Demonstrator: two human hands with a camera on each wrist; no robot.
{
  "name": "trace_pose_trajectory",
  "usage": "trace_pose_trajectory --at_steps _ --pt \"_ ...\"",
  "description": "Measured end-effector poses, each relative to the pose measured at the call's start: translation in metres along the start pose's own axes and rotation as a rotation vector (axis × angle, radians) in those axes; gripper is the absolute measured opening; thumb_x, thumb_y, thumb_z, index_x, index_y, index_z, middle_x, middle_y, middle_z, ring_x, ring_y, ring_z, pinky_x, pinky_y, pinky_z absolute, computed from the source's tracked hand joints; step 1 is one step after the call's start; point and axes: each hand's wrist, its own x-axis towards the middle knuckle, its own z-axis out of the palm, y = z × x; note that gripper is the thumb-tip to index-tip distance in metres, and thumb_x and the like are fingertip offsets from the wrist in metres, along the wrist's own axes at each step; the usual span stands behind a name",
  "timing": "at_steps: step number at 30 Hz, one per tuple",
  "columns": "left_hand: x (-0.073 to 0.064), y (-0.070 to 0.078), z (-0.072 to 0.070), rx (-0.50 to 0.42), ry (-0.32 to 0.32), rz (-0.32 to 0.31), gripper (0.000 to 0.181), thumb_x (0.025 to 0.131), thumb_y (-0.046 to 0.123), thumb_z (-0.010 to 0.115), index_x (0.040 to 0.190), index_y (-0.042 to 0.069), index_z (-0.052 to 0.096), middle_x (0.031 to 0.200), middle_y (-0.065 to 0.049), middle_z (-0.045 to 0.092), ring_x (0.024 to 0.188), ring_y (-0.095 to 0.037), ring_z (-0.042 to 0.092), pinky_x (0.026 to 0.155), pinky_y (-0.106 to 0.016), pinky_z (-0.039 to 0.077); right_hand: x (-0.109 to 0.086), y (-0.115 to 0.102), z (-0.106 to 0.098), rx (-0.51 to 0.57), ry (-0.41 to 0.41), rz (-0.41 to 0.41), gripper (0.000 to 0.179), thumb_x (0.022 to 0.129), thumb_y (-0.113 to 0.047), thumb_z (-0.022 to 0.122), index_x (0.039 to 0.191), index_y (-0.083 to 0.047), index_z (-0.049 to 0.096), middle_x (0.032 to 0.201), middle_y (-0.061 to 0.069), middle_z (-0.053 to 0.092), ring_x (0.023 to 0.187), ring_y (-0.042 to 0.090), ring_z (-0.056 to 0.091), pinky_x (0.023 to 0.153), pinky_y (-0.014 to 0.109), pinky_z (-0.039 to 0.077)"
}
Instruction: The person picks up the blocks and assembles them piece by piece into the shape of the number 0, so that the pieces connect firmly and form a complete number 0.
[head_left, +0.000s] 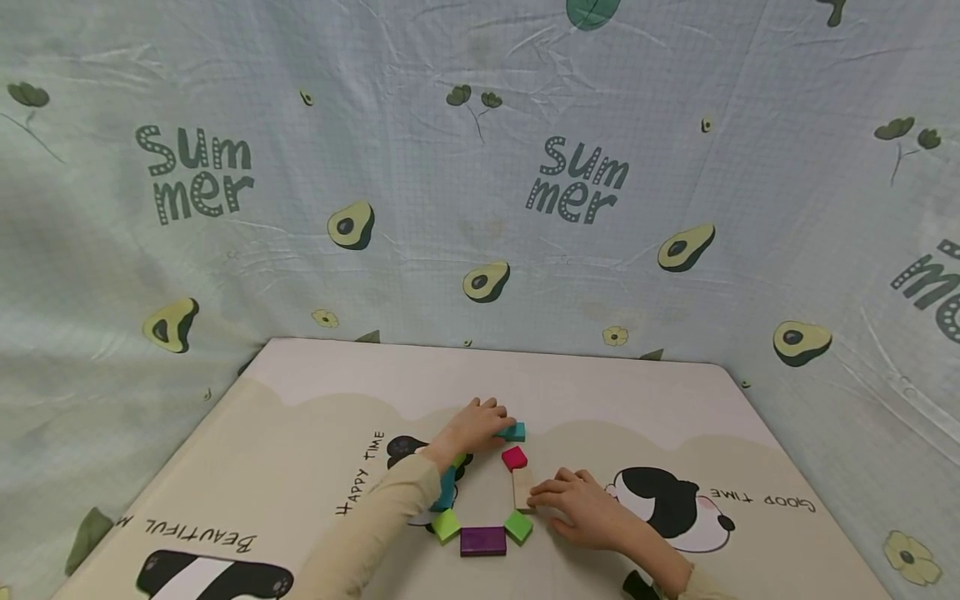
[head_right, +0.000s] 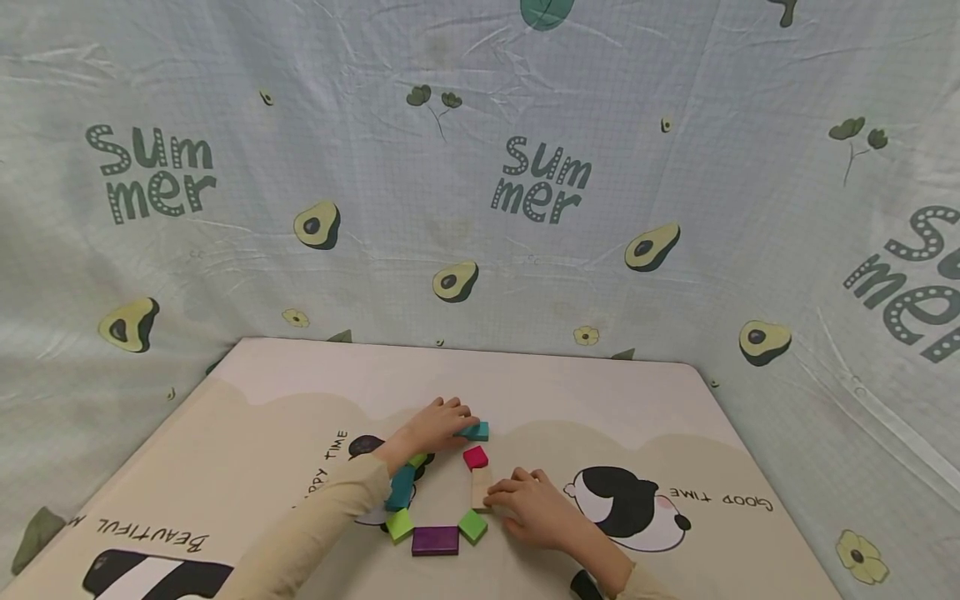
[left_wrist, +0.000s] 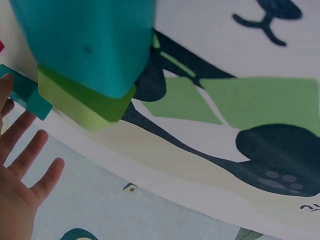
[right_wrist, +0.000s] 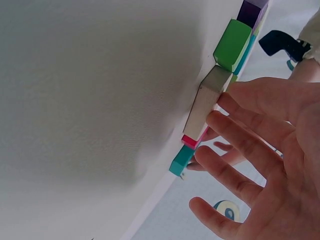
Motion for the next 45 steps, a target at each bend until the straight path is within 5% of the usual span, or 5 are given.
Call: trace_pose_trajectory --at_steps 8,24,45 --pt "0.005 0.003 0.002 0.014 -0.052 -0.015 0.023 0.084 0.029 0.060 0.105 0.023 0.060 0.096 0.005 0.061 0.087 -0.013 0.052 0.073 -0.029 0.045 -0.001 0.000 0.000 0.004 -0.005 0.007 0.032 0.083 -0.021 0.060 0.114 -0.023 0.060 0.116 -0.008 0.059 0.098 0.012 0.048 0.078 0.041 0.041" --pt "0.002 0.001 -0.002 0.106 -0.018 0.030 0.020 0.084 0.025 0.060 0.104 0.023 0.057 0.093 0.004 0.061 0.084 -0.013 0.053 0.071 -0.027 0.045 0.001 0.001 -0.001 0.014 -0.005 0.000 0.031 0.083 -0.021 0.060 0.114 -0.023 0.060 0.116 -0.008 0.059 0.098 0.013 0.048 0.078 0.041 0.040" --pt "-0.016 -0.008 -0.009 -0.010 -0.120 0.022 0.030 0.080 0.030 0.064 0.109 0.025 0.059 0.096 0.007 0.063 0.085 -0.012 0.052 0.072 -0.030 0.045 0.001 -0.001 -0.002 0.022 -0.007 0.006 0.031 0.083 -0.020 0.060 0.113 -0.023 0.060 0.116 -0.008 0.059 0.097 0.012 0.049 0.078 0.040 0.040"
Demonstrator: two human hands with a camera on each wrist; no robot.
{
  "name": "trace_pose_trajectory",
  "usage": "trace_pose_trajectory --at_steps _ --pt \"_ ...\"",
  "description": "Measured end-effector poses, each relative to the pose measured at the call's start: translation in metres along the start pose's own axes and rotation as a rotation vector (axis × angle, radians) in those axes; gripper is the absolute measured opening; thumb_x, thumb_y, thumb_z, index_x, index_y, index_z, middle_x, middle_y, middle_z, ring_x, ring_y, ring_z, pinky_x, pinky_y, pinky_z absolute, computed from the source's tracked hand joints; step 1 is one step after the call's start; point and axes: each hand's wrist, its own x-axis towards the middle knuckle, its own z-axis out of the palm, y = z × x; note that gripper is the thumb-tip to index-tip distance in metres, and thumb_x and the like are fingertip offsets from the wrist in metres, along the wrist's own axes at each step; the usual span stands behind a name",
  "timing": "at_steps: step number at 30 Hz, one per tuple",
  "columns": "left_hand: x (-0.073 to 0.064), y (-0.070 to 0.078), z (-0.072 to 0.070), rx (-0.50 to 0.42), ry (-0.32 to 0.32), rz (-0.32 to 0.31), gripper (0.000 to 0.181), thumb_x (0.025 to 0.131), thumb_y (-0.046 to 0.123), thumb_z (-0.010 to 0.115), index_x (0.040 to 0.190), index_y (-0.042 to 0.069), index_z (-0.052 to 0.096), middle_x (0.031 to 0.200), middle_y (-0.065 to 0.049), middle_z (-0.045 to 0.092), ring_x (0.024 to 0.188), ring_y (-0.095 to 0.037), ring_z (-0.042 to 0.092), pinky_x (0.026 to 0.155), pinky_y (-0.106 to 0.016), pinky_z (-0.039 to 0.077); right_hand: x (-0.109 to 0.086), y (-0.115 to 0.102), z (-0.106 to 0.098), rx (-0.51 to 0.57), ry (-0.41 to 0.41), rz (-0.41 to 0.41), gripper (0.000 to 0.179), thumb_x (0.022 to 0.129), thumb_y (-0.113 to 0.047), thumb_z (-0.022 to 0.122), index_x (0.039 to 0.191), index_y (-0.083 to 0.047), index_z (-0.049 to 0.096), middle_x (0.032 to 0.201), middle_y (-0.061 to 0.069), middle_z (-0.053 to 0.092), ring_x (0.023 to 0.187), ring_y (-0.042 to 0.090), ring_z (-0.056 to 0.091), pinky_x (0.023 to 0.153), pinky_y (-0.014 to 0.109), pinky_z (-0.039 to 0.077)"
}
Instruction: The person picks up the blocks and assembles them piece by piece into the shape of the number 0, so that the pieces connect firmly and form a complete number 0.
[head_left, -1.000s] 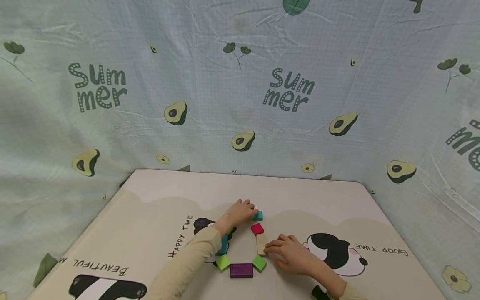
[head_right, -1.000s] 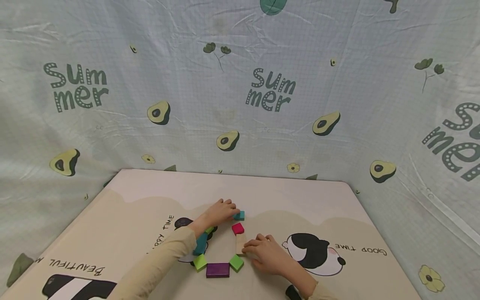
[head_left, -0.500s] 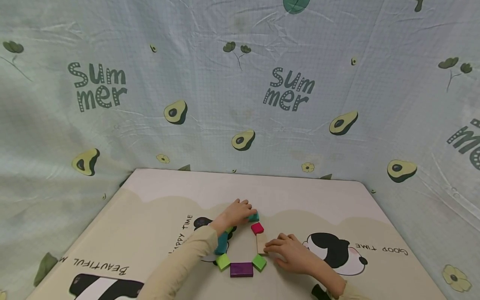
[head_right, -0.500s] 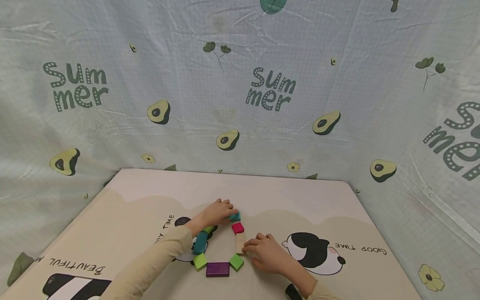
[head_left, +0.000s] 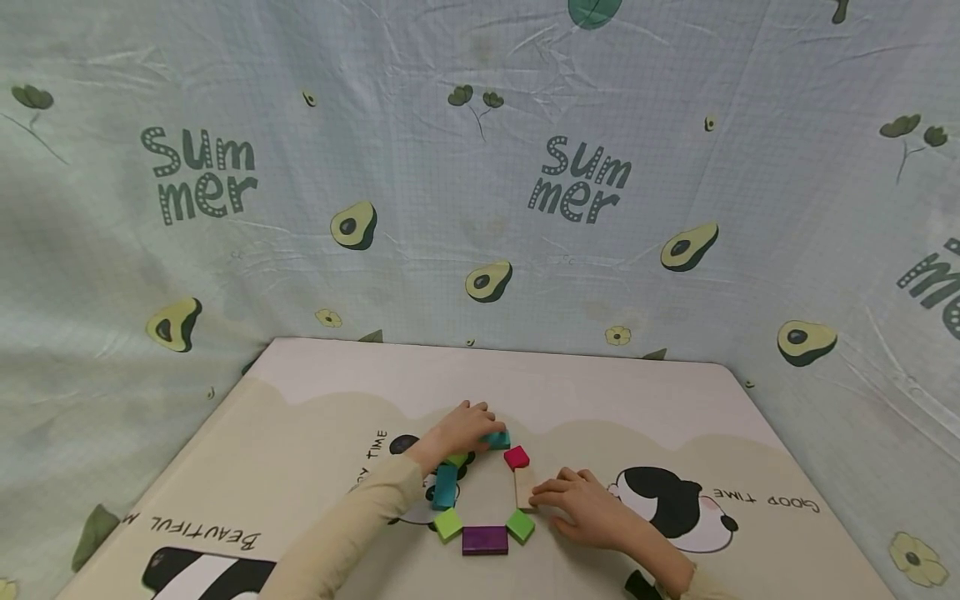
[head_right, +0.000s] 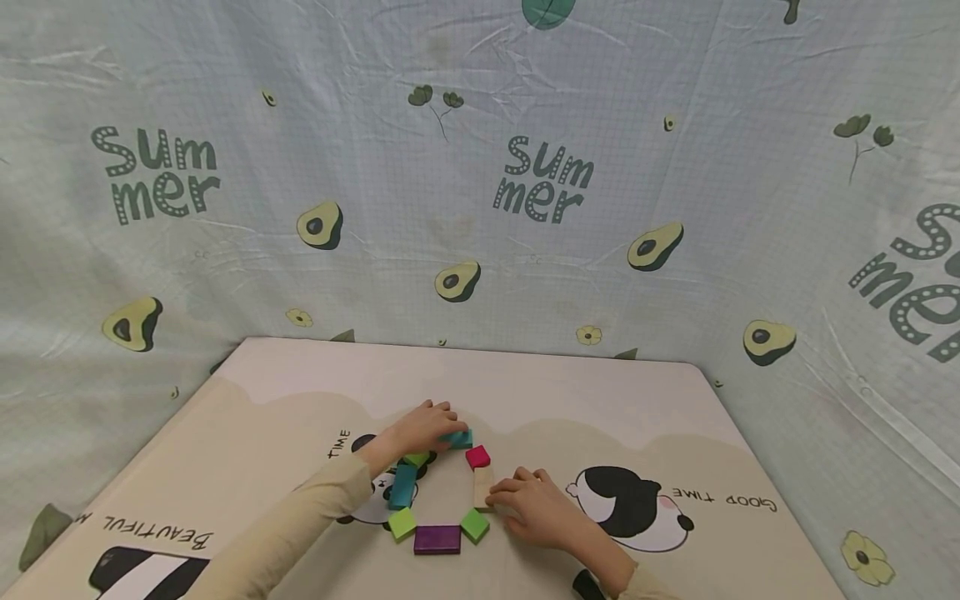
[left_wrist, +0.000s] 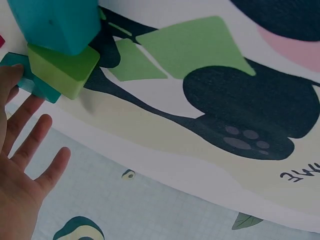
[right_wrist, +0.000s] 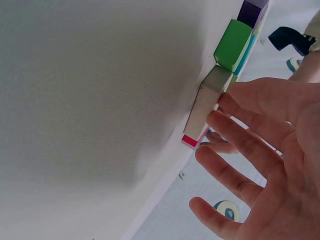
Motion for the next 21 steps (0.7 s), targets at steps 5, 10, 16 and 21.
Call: trace_pose_trajectory --at_steps 5,10,16,21 --pt "-0.0036 -0.0019 -0.0012 -0.065 -0.021 -0.012 0.032 0.080 0.029 0.065 0.111 0.025 0.059 0.100 0.006 0.064 0.087 -0.013 0.052 0.076 -0.032 0.046 -0.0001 -0.0002 0.0004 0.002 0.002 0.002 0.031 0.082 -0.019 0.060 0.114 -0.023 0.060 0.116 -0.008 0.059 0.097 0.012 0.049 0.078 0.041 0.040" --pt "-0.0067 -0.0025 -0.0027 -0.097 -0.036 -0.018 0.032 0.080 0.029 0.065 0.111 0.026 0.060 0.100 0.006 0.064 0.087 -0.012 0.051 0.075 -0.031 0.045 -0.0003 -0.0007 0.0002 0.003 0.004 0.002 0.031 0.082 -0.019 0.060 0.113 -0.023 0.060 0.116 -0.008 0.059 0.097 0.012 0.049 0.078 0.040 0.040" --pt "-0.0086 -0.0020 -0.0046 -0.104 -0.036 -0.008 0.032 0.079 0.028 0.066 0.111 0.026 0.061 0.099 0.006 0.065 0.087 -0.013 0.051 0.075 -0.031 0.045 -0.0008 -0.0012 -0.0006 -0.001 0.008 0.000 0.031 0.082 -0.019 0.060 0.113 -0.023 0.061 0.115 -0.008 0.059 0.096 0.012 0.049 0.077 0.039 0.040" --pt "-0.0090 -0.0016 -0.0051 -0.097 -0.027 0.006 0.032 0.078 0.028 0.067 0.110 0.026 0.061 0.099 0.007 0.064 0.086 -0.012 0.051 0.072 -0.029 0.045 -0.0012 -0.0013 -0.0012 0.008 0.001 0.004 0.031 0.082 -0.019 0.060 0.113 -0.023 0.061 0.116 -0.008 0.059 0.097 0.012 0.049 0.077 0.040 0.040"
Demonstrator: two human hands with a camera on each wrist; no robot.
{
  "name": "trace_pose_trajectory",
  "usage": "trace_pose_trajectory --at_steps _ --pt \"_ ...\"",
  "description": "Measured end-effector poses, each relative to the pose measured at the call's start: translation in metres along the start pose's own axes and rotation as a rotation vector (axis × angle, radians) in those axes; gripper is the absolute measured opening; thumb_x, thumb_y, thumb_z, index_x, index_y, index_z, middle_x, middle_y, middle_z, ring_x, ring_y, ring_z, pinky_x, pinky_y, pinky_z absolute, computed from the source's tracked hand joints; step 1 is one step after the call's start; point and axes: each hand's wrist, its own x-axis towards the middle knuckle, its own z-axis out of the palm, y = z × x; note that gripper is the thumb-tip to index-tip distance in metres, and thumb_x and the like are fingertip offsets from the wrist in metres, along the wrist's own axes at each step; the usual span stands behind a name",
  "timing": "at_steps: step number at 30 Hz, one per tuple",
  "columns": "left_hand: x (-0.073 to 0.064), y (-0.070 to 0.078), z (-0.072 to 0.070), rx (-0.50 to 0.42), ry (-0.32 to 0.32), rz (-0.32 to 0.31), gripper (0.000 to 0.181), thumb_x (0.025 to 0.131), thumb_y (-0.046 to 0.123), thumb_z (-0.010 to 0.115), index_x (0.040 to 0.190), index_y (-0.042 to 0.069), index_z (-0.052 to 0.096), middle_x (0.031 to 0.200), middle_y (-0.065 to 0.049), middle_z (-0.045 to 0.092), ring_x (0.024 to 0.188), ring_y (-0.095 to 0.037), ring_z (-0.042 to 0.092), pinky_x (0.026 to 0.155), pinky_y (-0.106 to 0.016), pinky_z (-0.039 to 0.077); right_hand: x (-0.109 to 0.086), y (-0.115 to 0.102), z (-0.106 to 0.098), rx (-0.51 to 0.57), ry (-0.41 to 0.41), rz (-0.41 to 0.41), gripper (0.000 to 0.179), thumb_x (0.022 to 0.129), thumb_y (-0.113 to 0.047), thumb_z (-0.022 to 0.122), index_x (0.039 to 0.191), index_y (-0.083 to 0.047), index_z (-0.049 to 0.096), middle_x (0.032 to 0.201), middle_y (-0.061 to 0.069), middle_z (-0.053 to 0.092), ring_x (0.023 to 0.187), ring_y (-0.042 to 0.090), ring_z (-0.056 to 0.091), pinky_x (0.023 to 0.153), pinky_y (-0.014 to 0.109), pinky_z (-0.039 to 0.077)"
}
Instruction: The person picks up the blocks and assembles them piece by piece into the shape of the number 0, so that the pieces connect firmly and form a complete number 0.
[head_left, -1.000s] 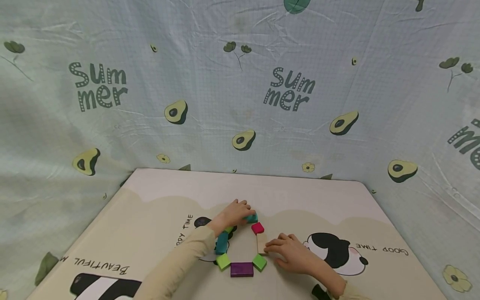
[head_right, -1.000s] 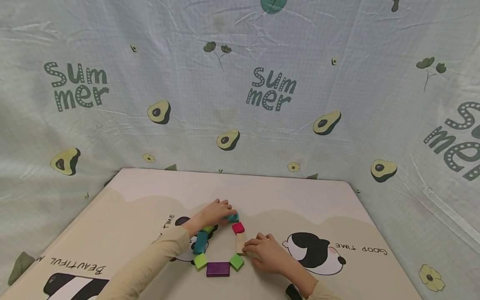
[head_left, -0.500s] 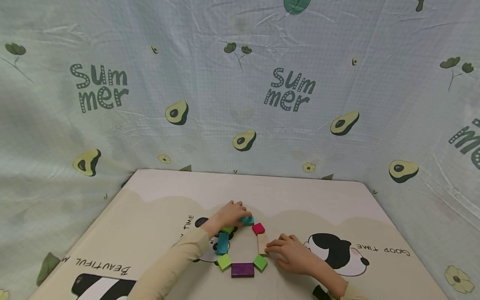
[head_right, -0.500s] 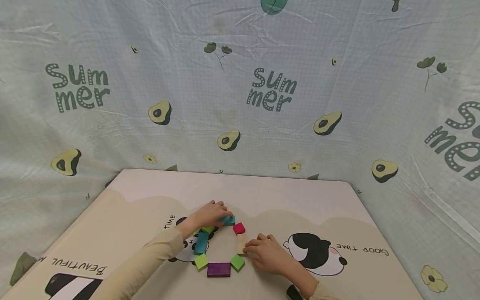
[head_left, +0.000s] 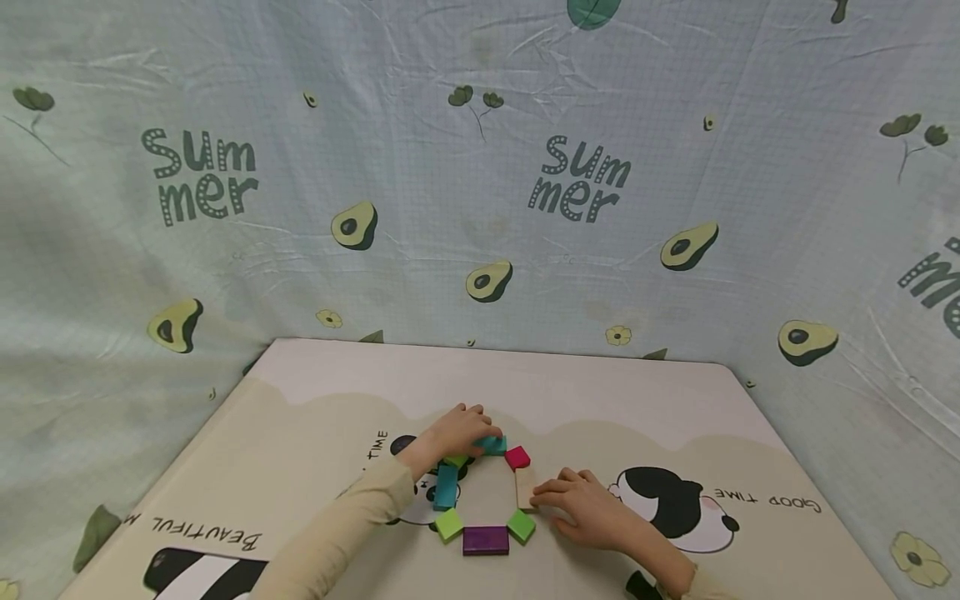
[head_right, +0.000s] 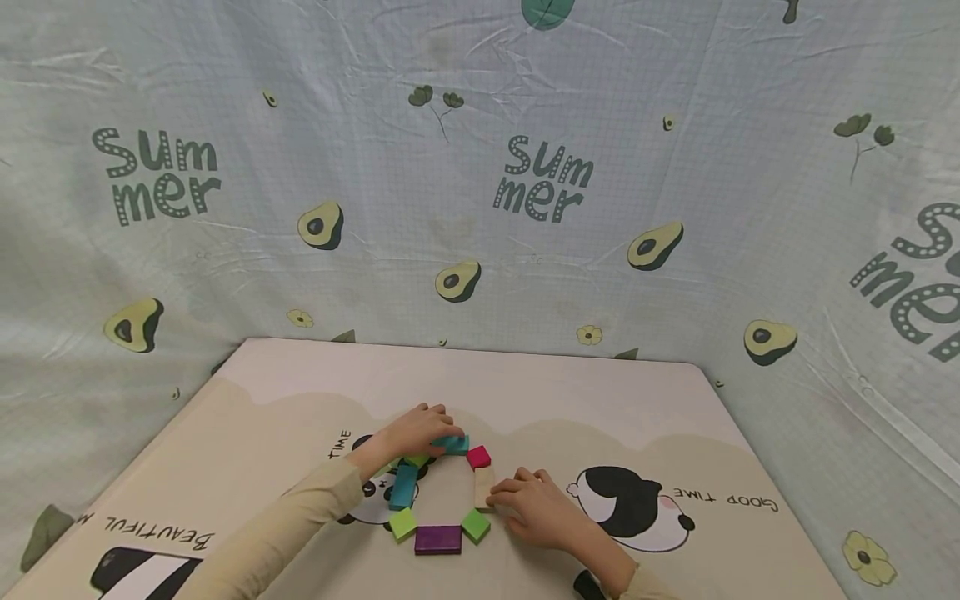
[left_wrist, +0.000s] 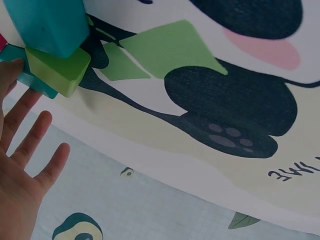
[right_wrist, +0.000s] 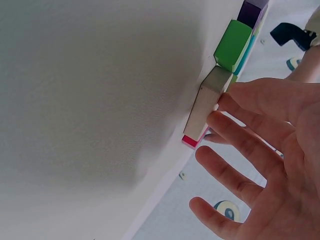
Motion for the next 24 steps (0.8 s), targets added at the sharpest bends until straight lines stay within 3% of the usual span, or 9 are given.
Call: trace_pose_trajectory --at_steps 24 --pt "-0.0066 -0.0003 -0.0014 -0.004 0.007 0.015 0.032 0.079 0.028 0.066 0.111 0.026 0.061 0.099 0.007 0.064 0.083 -0.011 0.049 0.071 -0.027 0.043 0.0011 0.0001 0.0007 -0.006 -0.004 -0.002 0.031 0.082 -0.019 0.060 0.113 -0.023 0.061 0.115 -0.008 0.060 0.098 0.012 0.049 0.077 0.039 0.040"
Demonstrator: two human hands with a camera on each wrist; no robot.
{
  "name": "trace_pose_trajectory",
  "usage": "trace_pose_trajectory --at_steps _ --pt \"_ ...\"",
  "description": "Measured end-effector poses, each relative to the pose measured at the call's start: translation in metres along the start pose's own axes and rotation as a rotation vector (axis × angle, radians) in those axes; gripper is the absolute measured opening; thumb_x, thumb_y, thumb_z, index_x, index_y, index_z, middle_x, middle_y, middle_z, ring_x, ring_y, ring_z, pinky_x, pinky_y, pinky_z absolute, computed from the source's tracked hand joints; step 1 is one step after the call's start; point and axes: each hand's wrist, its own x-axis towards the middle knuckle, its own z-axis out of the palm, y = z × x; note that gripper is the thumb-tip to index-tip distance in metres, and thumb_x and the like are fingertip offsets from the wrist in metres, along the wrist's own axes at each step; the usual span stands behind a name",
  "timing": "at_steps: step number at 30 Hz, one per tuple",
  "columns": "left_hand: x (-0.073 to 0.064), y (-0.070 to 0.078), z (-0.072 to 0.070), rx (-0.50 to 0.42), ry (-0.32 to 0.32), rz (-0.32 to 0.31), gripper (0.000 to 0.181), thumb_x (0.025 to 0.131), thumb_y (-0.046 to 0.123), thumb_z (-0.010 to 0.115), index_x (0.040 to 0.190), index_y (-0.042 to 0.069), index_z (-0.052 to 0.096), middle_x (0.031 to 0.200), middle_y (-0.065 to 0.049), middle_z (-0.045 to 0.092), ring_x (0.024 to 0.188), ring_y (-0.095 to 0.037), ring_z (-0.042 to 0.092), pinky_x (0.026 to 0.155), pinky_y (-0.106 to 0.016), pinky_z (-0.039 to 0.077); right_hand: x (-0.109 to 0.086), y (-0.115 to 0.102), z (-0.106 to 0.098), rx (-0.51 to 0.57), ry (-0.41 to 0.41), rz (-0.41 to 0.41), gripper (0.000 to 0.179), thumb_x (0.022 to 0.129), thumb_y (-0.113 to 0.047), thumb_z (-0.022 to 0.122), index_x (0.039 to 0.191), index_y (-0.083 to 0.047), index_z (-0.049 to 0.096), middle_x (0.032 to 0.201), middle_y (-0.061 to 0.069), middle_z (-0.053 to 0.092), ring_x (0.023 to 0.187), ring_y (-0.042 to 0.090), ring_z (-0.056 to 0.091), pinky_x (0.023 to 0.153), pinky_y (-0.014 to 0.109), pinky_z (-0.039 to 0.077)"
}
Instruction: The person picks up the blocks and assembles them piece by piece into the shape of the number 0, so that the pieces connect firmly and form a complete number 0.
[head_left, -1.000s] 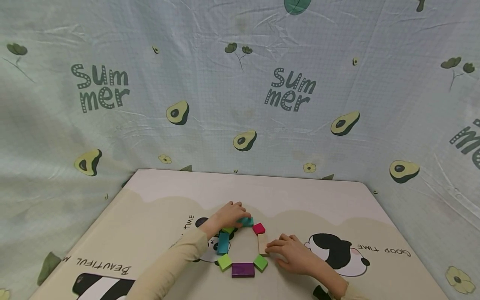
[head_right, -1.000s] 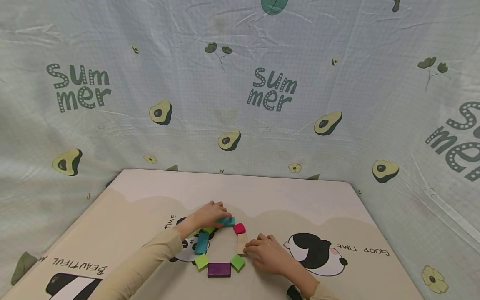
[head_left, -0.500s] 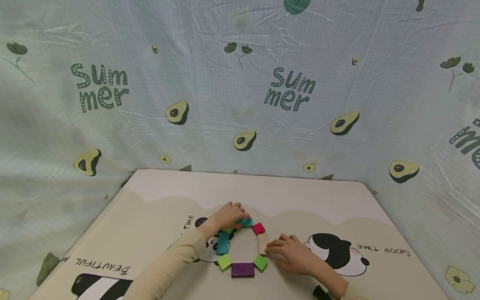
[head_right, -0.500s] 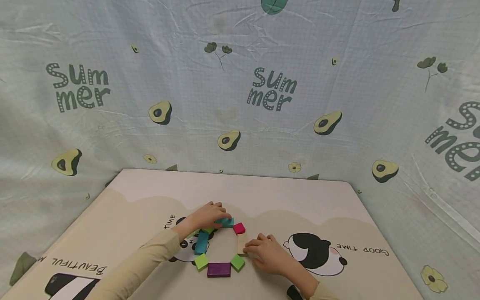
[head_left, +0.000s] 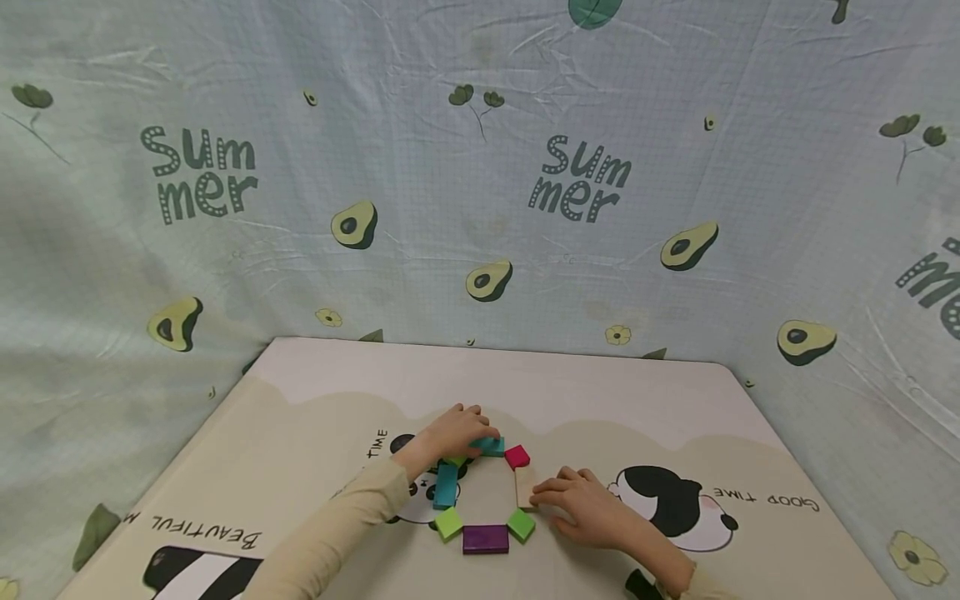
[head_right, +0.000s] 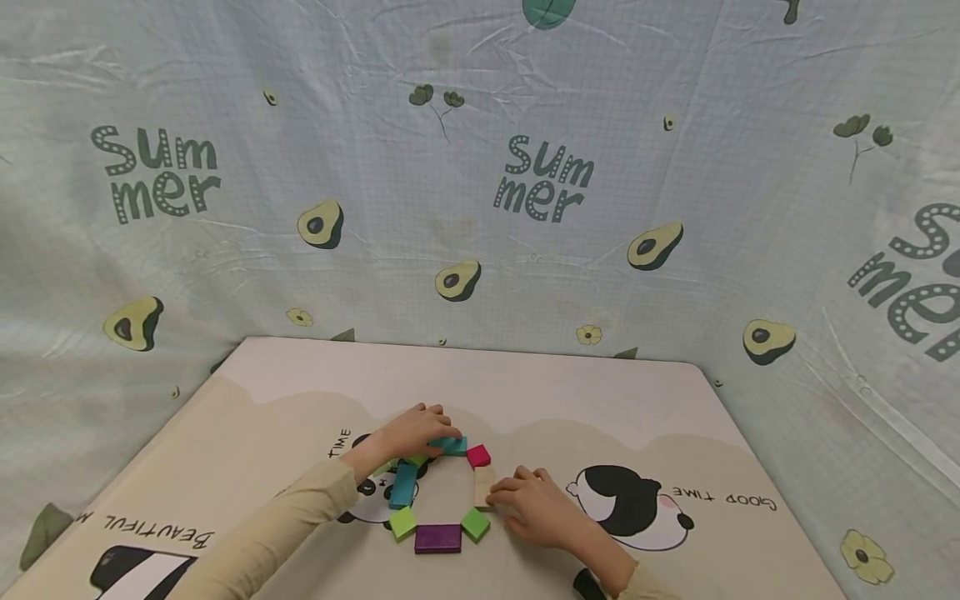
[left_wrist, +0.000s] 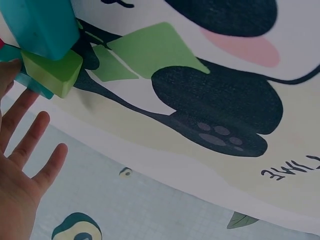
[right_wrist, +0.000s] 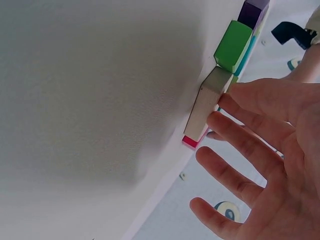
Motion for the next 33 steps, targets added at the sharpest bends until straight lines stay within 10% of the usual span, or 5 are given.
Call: trace_pose_trajectory --at_steps 33 --pt "-0.031 -0.002 0.002 -0.081 0.168 0.025 0.030 0.081 0.026 0.064 0.110 0.019 0.061 0.099 0.003 0.062 0.088 -0.013 0.052 0.071 -0.027 0.043 -0.007 0.008 0.009 -0.024 0.059 -0.102 0.037 0.081 -0.023 0.061 0.118 -0.023 0.056 0.120 -0.007 0.055 0.100 0.013 0.046 0.077 0.038 0.040"
